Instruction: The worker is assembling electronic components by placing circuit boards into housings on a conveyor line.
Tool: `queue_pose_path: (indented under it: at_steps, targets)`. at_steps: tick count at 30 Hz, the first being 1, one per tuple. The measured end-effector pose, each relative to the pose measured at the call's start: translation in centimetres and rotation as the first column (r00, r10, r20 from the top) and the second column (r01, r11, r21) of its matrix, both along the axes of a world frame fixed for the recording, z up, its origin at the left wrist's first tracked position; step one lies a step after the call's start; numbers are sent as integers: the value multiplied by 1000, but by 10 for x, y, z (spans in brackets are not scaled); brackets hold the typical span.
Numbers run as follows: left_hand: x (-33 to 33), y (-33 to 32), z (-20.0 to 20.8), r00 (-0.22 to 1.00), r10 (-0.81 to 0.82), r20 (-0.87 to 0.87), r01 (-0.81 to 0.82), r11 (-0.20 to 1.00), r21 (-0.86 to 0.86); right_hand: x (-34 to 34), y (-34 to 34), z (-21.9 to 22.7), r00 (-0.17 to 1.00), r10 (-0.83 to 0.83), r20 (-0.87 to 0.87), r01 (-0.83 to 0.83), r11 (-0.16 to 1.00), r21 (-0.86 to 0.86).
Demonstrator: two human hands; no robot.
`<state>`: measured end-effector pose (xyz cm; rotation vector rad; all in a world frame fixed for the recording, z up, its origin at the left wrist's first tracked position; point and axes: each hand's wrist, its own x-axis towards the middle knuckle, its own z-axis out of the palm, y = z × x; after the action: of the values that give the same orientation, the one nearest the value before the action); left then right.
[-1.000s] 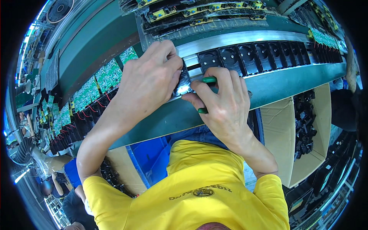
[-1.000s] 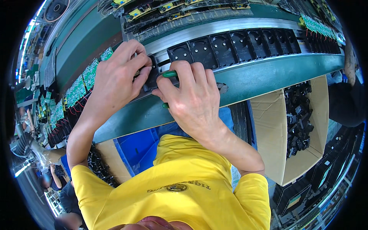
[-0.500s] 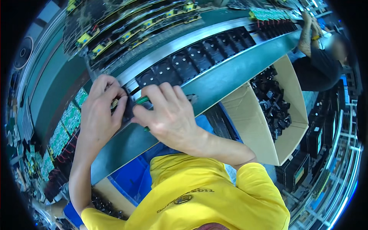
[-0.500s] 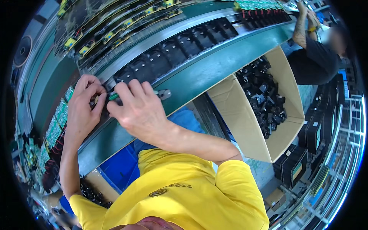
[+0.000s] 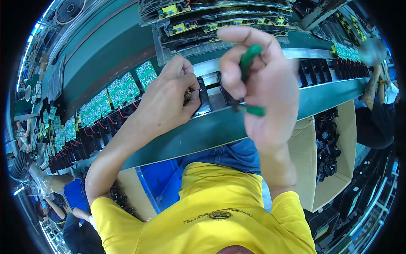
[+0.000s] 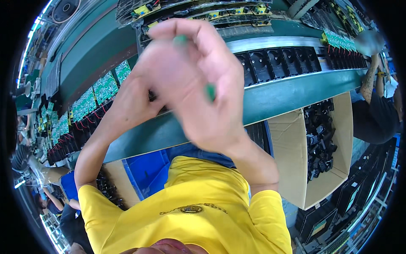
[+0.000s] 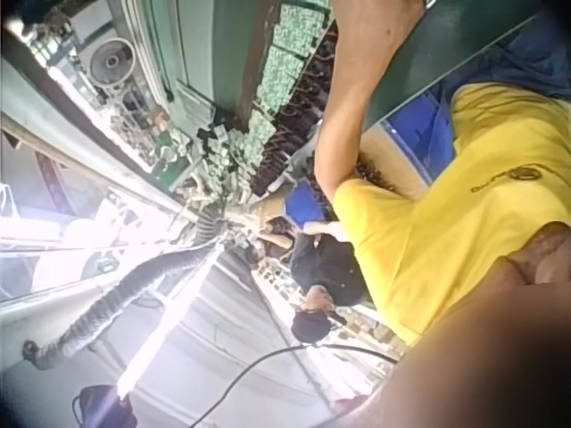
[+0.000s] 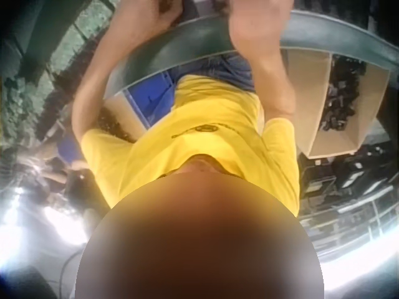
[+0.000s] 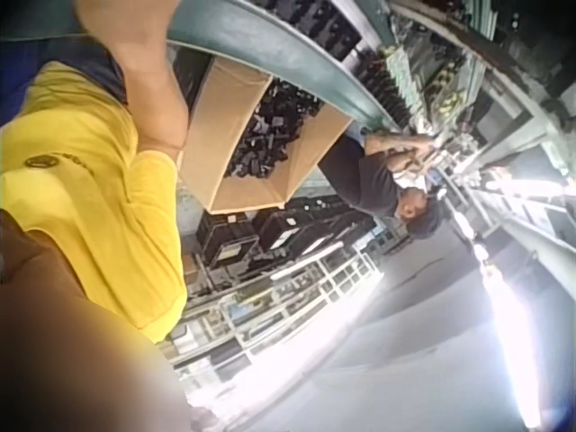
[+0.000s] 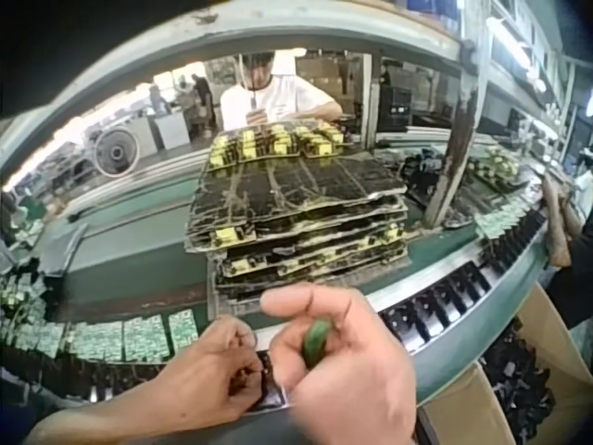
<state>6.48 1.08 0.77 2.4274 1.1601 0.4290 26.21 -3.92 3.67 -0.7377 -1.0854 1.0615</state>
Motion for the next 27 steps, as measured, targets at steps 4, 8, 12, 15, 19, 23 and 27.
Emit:
queue_pose_path:
  at_steps: [4, 8, 12, 15, 19, 23, 27]
  targets:
    - [-4, 5, -11, 999, -31, 30, 29, 998, 50, -26, 33, -18, 989, -5, -147, 18, 996, 90]
    - [-6, 8, -20, 998, -41, 52, 36, 995, 95, -35, 48, -45, 977, -9, -211, 25, 997, 74]
    - [-6, 9, -24, 997, -41, 70, 32, 992, 120, -43, 52, -52, 973, -23, -228, 29, 999, 22]
    - [-10, 7, -25, 997, -26, 78, 18, 994, 105, -53, 55, -52, 969, -33, -246, 31, 999, -9]
    - [-8, 6, -25, 998, -46, 46, 41, 993, 110, -52, 57, -56, 986, -20, -165, 18, 1000, -17]
    - [-3, 11, -39, 993, -77, 88, 57, 976, 208, -48, 59, -54, 981, -51, -186, 29, 992, -119]
    - [-1, 12, -27, 998, -57, 6, 56, 995, 78, -33, 61, -64, 989, -12, -149, 12, 1000, -2]
